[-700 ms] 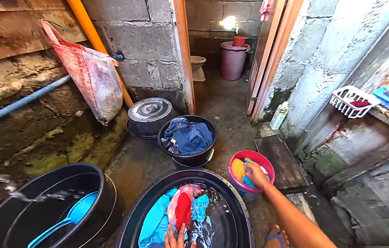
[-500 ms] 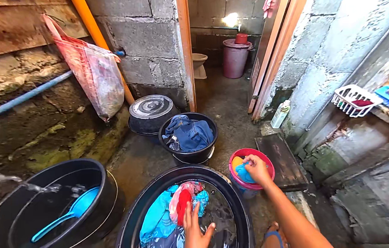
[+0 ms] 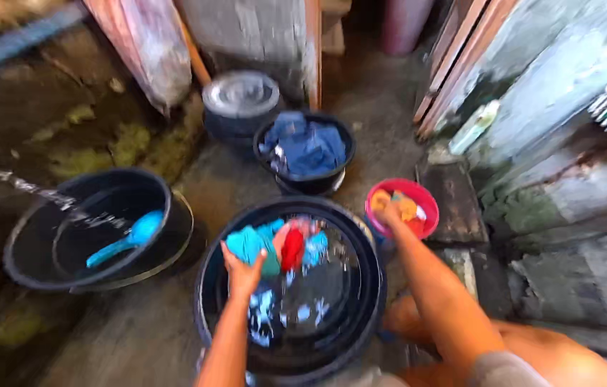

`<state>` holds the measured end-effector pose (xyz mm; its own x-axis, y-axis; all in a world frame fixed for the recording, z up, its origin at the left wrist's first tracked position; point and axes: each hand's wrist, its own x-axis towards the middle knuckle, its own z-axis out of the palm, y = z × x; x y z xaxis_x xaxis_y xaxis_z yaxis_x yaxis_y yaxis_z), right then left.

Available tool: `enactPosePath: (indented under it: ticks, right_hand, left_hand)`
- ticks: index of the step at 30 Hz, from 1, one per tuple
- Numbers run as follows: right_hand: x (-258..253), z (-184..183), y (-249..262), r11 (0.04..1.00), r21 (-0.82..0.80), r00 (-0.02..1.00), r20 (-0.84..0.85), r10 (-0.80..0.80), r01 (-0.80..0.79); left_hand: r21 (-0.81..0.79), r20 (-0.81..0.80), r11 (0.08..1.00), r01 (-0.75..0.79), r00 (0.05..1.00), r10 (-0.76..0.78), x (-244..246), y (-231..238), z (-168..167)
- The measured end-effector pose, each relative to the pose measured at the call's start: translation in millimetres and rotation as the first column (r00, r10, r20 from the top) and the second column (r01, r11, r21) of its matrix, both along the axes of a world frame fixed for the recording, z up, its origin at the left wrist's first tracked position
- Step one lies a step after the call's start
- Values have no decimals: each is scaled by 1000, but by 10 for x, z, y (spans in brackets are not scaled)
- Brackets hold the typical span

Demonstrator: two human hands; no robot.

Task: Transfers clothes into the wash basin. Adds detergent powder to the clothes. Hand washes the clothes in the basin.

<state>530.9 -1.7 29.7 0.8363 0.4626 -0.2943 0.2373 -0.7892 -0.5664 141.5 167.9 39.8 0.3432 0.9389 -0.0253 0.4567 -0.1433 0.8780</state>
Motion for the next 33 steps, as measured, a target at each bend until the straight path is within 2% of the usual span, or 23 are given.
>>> enactPosePath:
  ticks: [2, 5, 7, 10, 12, 14, 16, 18, 21, 24, 26, 28, 30, 32, 33]
  right_hand:
    - [-46, -267, -144, 1000, 1, 999, 46, 5, -5]
    - [-22, -162, -78, 998, -59, 998, 55, 39, -36]
    - [-54, -168, -86, 996, -85, 1000, 4, 27, -27]
    - [-40, -239, -167, 989, 118, 995, -44, -89, 93]
    - [-38, -141, -235, 947, 282, 988, -69, -141, 155]
    - [-122, 81, -326, 900, 414, 991, -39, -132, 136]
    - [-283, 393, -401, 848, 529, 998, 27, -64, 41]
    - [-563, 736, -435, 777, 625, 997, 65, 49, -79]
    - [-1059, 1035, -266, 699, 692, 960, -28, 277, -181]
    - [-1208, 1042, 22, 700, 596, 851, -52, 523, -394]
    - [-1034, 882, 89, 776, 399, 854, 37, 519, -489]
    - [-675, 645, 28, 894, 232, 923, 123, 365, -384]
    - [-211, 375, -132, 983, 80, 971, 187, 147, -164]
    - [149, 163, -363, 994, -103, 987, 156, 37, -21]
    - [245, 70, -476, 983, -185, 994, 102, 35, -16]
  left_hand:
    - [-92, -108, 996, -9, 994, -1, -249, 78, 8]
    - [-232, -137, 972, -43, 990, 11, -383, -39, 135]
    - [-308, -159, 951, -5, 986, -47, -473, -211, 151]
    - [-367, -154, 929, 57, 981, -121, -539, -351, 130]
    - [-373, -154, 925, 75, 978, -141, -596, -378, 91]
    - [-306, -235, 948, 87, 958, -163, -701, -405, 0]
    - [-136, -433, 987, 88, 891, -139, -796, -400, -101]
    - [-9, -586, 999, 53, 809, -48, -824, -394, -138]
    - [108, -643, 994, -28, 760, 92, -873, -415, -176]
    - [167, -595, 985, -47, 792, 138, -910, -400, -203]
    - [213, -577, 977, -11, 806, 135, -970, -427, -272]
    - [265, -595, 963, 47, 794, 125, -1043, -449, -386]
    - [284, -648, 954, 98, 753, 115, -1063, -462, -489]
    - [265, -679, 957, 117, 727, 99, -1051, -453, -522]
    - [250, -688, 961, 122, 721, 87, -1049, -445, -517]
